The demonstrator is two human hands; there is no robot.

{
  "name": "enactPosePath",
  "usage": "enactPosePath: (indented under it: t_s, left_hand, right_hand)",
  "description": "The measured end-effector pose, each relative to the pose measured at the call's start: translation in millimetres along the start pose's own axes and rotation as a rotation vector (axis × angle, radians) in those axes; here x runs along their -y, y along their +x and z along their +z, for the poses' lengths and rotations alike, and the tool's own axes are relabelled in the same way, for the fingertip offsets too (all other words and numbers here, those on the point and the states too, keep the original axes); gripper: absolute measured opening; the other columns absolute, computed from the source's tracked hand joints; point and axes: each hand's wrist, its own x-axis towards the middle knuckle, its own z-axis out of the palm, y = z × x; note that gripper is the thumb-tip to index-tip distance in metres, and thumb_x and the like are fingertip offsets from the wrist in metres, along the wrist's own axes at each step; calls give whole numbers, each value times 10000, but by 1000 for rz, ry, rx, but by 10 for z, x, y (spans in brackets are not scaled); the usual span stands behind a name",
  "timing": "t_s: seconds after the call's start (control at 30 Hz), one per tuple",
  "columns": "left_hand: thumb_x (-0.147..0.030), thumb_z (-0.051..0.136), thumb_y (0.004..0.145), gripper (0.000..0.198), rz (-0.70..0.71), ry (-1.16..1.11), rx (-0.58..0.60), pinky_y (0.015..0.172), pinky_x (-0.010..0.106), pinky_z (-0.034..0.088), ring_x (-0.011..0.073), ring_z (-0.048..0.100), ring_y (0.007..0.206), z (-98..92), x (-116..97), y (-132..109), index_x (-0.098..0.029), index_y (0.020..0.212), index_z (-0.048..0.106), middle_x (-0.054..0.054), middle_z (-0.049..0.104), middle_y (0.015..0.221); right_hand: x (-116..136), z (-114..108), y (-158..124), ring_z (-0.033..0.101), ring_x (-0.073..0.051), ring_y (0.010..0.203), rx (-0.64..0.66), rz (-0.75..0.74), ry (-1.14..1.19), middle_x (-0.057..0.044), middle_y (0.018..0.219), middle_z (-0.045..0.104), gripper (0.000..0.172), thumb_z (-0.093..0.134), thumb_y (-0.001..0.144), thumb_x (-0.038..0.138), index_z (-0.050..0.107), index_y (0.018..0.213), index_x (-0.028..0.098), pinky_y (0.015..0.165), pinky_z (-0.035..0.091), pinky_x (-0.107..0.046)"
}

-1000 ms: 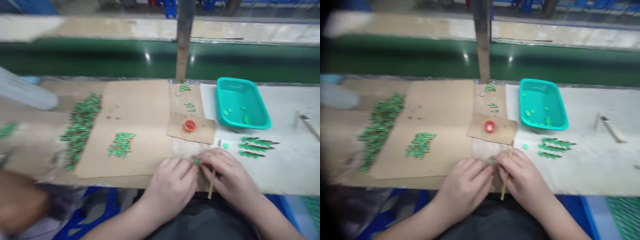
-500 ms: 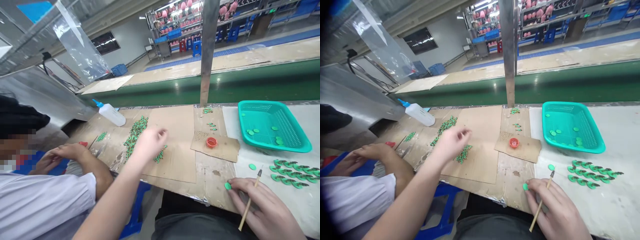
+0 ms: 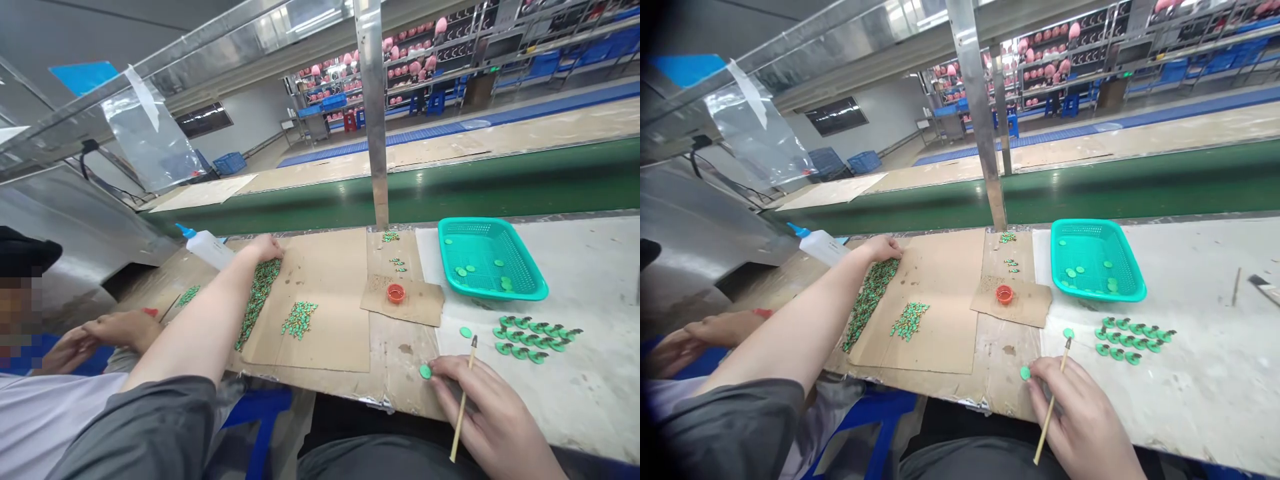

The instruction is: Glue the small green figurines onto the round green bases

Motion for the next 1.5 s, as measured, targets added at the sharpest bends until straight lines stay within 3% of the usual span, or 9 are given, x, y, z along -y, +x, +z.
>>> enactPosePath:
  t_s: [0.17,0.27,0.43,0.53,0.63,0.87,1.07,1.27,1.5]
  left_hand:
    - [-530,788,1122,361,-68,-156,-96,846,360,672,184,746,927,-247,-51,-279,-173,1170,765,42,781,1105]
    - [-519,824,1080,353,-4,-327,-116,743,304,595,143,652,784,-149,-138,-718,-181,1031,733,2,721,935]
    - [-654,992,762,524,97,-645,146,603,281,516,134,580,621,650,-279,-1887,-203,876,751,0,654,717]
    - [-685,1003,761,535,116,-771,329,525,263,487,125,555,554,1116,-362,-2511,-203,855,791,22,677,699]
    - [-609,1047,777,468,143,-847,431,536,237,530,123,598,573,1364,-450,-2841,-201,818,823,43,716,722]
    - [-417,1010,918,215,371,-911,377,618,211,618,152,704,682,1472,-545,-3003,-243,860,897,62,764,774]
    - [-501,1030,899,298,285,-936,397,611,209,633,138,685,641,1528,-573,-3078,-235,870,899,52,746,742]
    - [-573,1031,884,391,204,-927,409,583,180,597,110,636,605,1581,-593,-3096,-220,845,867,38,724,717]
    - [-586,1047,858,372,199,-950,417,576,214,634,120,660,582,1618,-602,-3121,-237,884,918,67,784,774]
  right_hand:
    - [-17,11,-30,872,-222,892,4,19,50,-25,999,845,74,647,1185,269,716,1190,294,760,697,-320]
    - [-27,28,-47,867,-229,912,-17,43,78,-32,1021,847,96,678,1161,229,736,1202,292,782,697,-327]
    - [116,-58,48,834,-192,837,-75,130,150,-10,963,844,124,716,1121,188,781,1148,290,759,678,-290]
    - [335,-156,199,800,-165,761,-20,210,264,5,877,834,129,718,1091,184,804,1048,270,725,651,-259]
    - [540,-199,355,805,-168,771,84,412,503,-16,889,866,96,752,1073,266,843,1049,248,750,663,-259]
    - [654,-141,440,709,-153,730,143,830,864,-18,814,798,140,837,983,347,812,956,212,703,614,-264]
    - [620,-141,397,761,-163,750,118,689,847,-20,848,838,65,801,1004,271,841,998,220,713,636,-268]
    - [610,-172,364,759,-161,724,-3,379,512,-14,827,833,45,796,1019,227,827,987,226,739,623,-285]
    - [653,-197,401,751,-158,730,115,763,920,-13,807,823,129,778,992,304,777,887,229,720,636,-275]
